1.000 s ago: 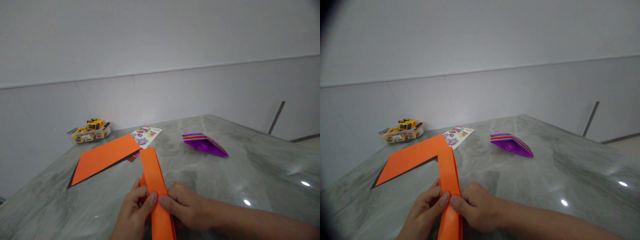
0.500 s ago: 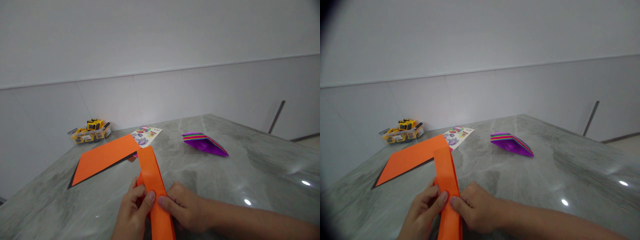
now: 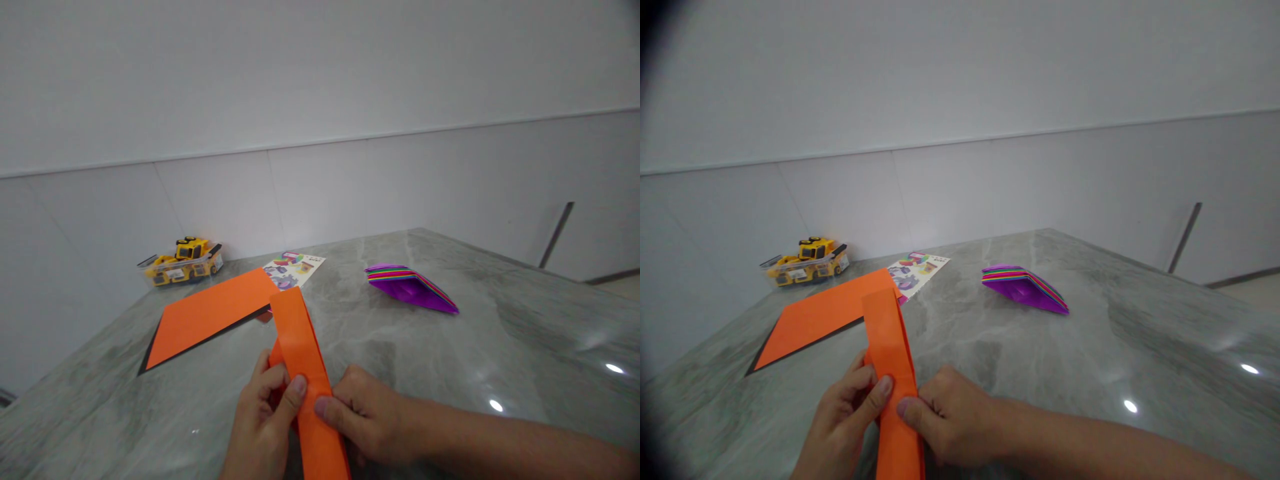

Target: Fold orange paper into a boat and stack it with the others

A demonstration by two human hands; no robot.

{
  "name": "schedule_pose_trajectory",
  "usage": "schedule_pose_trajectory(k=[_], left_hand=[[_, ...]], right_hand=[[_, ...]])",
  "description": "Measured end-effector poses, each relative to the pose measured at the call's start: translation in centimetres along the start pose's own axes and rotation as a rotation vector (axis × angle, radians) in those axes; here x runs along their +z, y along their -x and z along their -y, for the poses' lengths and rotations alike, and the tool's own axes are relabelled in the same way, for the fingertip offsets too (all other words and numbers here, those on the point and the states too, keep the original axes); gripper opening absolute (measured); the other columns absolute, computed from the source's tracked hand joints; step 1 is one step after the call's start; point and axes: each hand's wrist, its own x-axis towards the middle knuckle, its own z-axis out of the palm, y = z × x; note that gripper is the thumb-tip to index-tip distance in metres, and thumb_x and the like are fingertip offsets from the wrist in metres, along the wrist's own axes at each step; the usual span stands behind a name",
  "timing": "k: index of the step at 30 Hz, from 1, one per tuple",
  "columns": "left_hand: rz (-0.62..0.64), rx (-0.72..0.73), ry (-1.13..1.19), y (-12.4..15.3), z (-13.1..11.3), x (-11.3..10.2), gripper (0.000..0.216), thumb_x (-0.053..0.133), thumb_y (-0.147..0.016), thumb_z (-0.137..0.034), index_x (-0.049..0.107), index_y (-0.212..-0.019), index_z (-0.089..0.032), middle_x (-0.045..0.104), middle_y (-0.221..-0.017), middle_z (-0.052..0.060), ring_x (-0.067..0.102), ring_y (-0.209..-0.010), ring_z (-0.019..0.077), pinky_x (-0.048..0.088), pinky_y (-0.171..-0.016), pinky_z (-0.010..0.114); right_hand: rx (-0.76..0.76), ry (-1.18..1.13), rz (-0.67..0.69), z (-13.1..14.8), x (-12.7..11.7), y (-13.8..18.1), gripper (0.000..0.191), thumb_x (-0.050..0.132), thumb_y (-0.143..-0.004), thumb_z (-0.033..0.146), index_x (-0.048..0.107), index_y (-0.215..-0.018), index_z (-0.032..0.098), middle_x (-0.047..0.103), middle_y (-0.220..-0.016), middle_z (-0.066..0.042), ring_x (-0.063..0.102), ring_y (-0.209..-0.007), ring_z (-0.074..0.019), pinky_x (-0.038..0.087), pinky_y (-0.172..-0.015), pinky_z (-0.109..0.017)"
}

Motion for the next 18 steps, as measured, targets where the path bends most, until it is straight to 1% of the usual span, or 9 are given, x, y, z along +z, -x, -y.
schedule_pose_trajectory(k=[3,7,10,13,15,18], left_hand=[[-0.007,-0.007,0.01,-0.03,-0.2,-0.04,0.035,0.064,-0.08,-0.036,0.053,-0.051,-0.018,0.053,-0.078,0.003,0.049,-0.076,0.0197,0.042,-0.069,0.029],[-0.018,-0.027,0.024,0.02,-0.53,-0.04,0.037,0.066,-0.078,-0.036,0.051,-0.049,-0.018,0.053,-0.076,0.003,0.049,-0.074,0.0195,0.041,-0.066,0.029],[-0.006,-0.051,0.033,0.0,-0.64,-0.11,0.035,0.065,-0.079,-0.037,0.053,-0.052,-0.018,0.052,-0.075,0.002,0.048,-0.07,0.0184,0.041,-0.063,0.028],[-0.012,-0.042,-0.021,-0.12,-0.49,-0.3,0.037,0.062,-0.082,-0.039,0.051,-0.052,-0.019,0.049,-0.072,0.002,0.046,-0.068,0.018,0.04,-0.062,0.028],[-0.015,-0.016,-0.093,-0.22,-0.28,-0.41,0.037,0.06,-0.083,-0.039,0.051,-0.053,-0.019,0.049,-0.071,0.002,0.047,-0.071,0.0191,0.04,-0.067,0.029],[0.034,0.002,-0.167,-0.33,0.03,-0.43,0.036,0.06,-0.082,-0.041,0.056,-0.054,-0.019,0.054,-0.082,0.005,0.051,-0.084,0.0232,0.04,-0.079,0.033]], right_hand=[[0.024,-0.008,0.014,-0.14,0.15,0.03,0.053,0.027,-0.094,0.042,0.041,-0.049,0.017,0.043,-0.042,0.003,0.041,-0.037,-0.0062,0.03,-0.036,-0.015],[-0.009,0.024,0.035,-0.09,0.11,-0.02,0.053,0.026,-0.095,0.039,0.041,-0.048,0.017,0.041,-0.04,0.003,0.042,-0.036,-0.0063,0.034,-0.037,-0.014],[-0.018,0.039,0.028,0.11,0.03,0.05,0.048,0.03,-0.094,0.036,0.039,-0.051,0.017,0.039,-0.043,0.004,0.038,-0.037,-0.0051,0.028,-0.036,-0.013],[-0.052,0.097,0.021,0.17,0.05,0.18,0.045,0.031,-0.094,0.034,0.035,-0.052,0.018,0.034,-0.044,0.006,0.032,-0.037,-0.0046,0.023,-0.035,-0.015],[-0.073,0.121,-0.002,0.06,0.08,0.24,0.045,0.029,-0.095,0.032,0.033,-0.052,0.018,0.033,-0.044,0.006,0.031,-0.037,-0.0049,0.023,-0.036,-0.016],[-0.083,0.132,-0.054,-0.2,0.03,0.23,0.044,0.029,-0.095,0.033,0.031,-0.053,0.019,0.03,-0.045,0.006,0.029,-0.038,-0.0049,0.022,-0.037,-0.017]])
